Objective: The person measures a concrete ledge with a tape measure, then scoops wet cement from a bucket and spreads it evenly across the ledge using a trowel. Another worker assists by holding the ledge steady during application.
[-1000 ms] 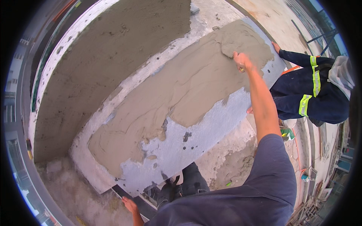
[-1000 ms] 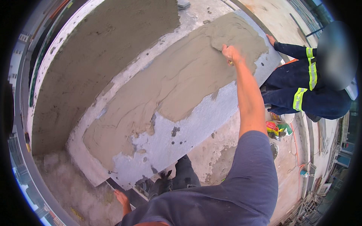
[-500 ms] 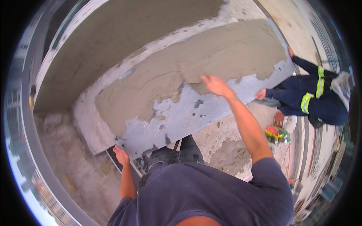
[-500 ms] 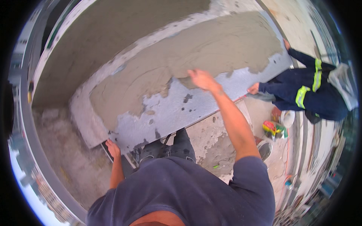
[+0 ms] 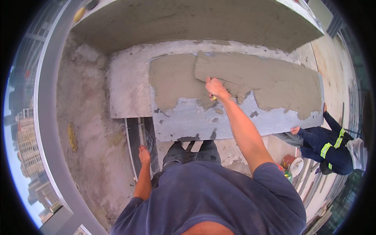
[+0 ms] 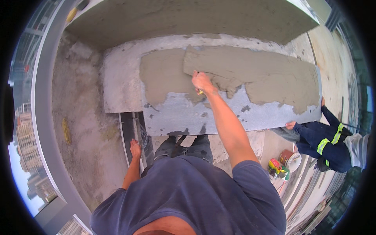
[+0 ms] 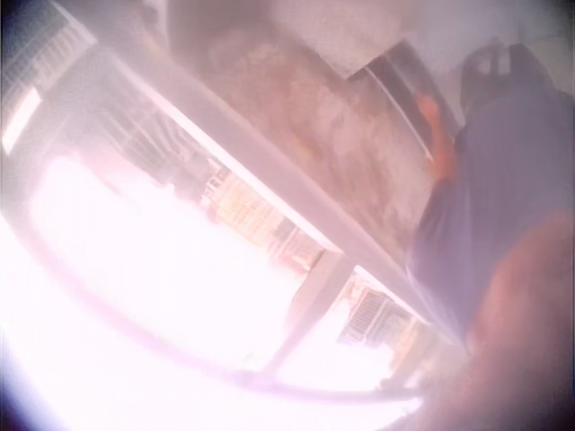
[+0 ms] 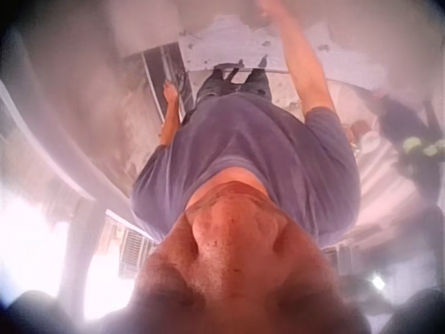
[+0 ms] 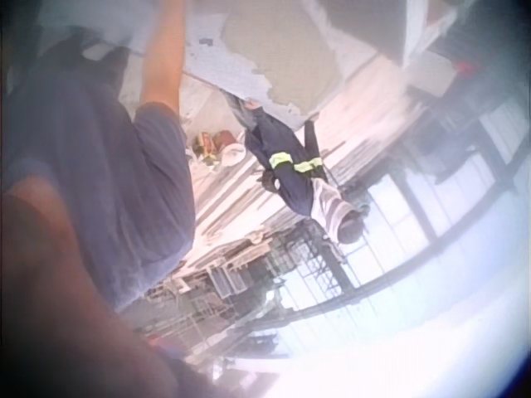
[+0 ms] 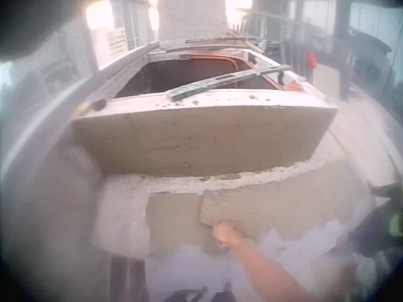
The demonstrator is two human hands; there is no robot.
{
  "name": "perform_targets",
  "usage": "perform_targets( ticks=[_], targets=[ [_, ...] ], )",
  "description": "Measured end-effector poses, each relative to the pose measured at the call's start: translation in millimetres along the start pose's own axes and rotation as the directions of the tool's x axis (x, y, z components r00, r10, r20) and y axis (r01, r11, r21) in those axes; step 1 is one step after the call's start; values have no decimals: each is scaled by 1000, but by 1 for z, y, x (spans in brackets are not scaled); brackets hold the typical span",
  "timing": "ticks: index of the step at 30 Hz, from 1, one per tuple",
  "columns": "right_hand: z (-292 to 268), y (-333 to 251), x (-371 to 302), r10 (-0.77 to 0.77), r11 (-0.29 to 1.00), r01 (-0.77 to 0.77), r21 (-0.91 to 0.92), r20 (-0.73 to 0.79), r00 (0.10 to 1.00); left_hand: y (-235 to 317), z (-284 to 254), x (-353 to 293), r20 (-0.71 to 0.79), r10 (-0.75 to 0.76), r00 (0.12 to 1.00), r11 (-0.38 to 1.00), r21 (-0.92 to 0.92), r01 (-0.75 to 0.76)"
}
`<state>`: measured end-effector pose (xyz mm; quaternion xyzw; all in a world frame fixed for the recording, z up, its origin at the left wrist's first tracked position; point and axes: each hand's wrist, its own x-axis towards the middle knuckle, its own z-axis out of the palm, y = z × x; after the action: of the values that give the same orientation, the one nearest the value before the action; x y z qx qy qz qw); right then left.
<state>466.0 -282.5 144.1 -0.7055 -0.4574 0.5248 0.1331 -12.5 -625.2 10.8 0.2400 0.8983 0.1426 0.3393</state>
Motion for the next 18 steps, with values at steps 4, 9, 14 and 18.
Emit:
perform_targets(
  ticks=[4,9,14,18],
  targets=[
    [92,-64,6,-2,993,1,-116,-11,1000,-59,-40,6,12,-134,991,983,-127,135],
    [157,-100,-1,-33,978,42,-202,48,998,-137,-72,36,9,-188,982,976,-113,188],
    [173,-87,-48,-136,927,182,-327,159,978,-168,-64,60,39,-151,988,988,-39,153],
    [133,-97,-45,-148,950,170,-264,100,984,-153,-63,69,141,-228,963,952,-177,251]
  ],
)
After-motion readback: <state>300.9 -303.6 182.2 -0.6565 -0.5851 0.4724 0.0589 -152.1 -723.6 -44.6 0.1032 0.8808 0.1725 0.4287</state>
